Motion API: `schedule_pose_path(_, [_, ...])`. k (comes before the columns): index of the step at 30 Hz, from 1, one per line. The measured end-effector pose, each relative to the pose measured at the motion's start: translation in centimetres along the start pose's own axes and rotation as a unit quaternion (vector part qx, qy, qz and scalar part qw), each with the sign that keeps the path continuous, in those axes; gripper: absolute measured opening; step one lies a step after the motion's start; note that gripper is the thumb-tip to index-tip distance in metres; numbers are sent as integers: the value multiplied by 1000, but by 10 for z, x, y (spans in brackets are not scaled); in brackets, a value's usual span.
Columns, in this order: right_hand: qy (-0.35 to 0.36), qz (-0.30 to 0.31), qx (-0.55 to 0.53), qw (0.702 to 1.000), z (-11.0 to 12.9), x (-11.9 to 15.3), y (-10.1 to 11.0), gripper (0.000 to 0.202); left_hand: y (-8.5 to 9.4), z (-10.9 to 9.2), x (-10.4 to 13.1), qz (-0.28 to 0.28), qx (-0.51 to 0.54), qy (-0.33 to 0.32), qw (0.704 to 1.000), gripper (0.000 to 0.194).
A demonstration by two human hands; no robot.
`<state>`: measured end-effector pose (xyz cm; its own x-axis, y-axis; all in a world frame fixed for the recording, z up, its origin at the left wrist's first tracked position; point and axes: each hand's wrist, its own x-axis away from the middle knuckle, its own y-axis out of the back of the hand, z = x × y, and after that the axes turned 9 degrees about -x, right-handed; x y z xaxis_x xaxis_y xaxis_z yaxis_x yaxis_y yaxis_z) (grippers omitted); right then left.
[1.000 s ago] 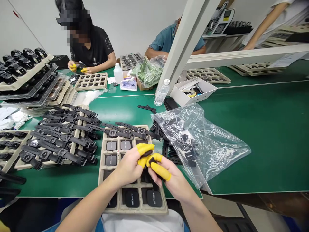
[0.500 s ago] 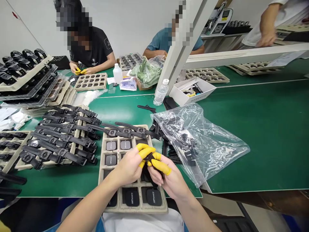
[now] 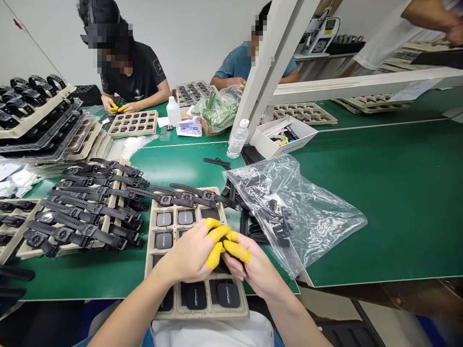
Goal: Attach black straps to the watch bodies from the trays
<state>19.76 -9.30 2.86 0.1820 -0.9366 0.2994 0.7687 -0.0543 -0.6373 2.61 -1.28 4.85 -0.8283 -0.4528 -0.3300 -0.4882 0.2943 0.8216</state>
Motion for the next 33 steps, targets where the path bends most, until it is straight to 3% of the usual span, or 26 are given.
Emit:
schedule_pose_path(5, [96,-7,79,992,-2,1,3,41,0,3,2,-32,78,-16,996,55])
schedule_pose_path(9, [194,-15,263,945,9,2,12,27,2,5,6,-63,32,6,998,65])
schedule_pose_path(16, [179,30,413,893,28,10,29,24,30,5,7,15,-127,56,990,60])
schedule_pose_path(20, [169,43,418,891,27,12,26,28,36,-3,3,74,-178,41,980,52])
schedule_pose_path(23, [143,58,428,891,25,15,25,28,45,-2,4,76,-177,38,980,50])
schedule_pose_path(29, [151,43,470,869,31,14,35,34,70,23,6,113,-232,70,964,32])
schedule_pose_path(33, [161,-21,524,836,37,-3,46,26,66,47,-8,136,-260,105,950,22])
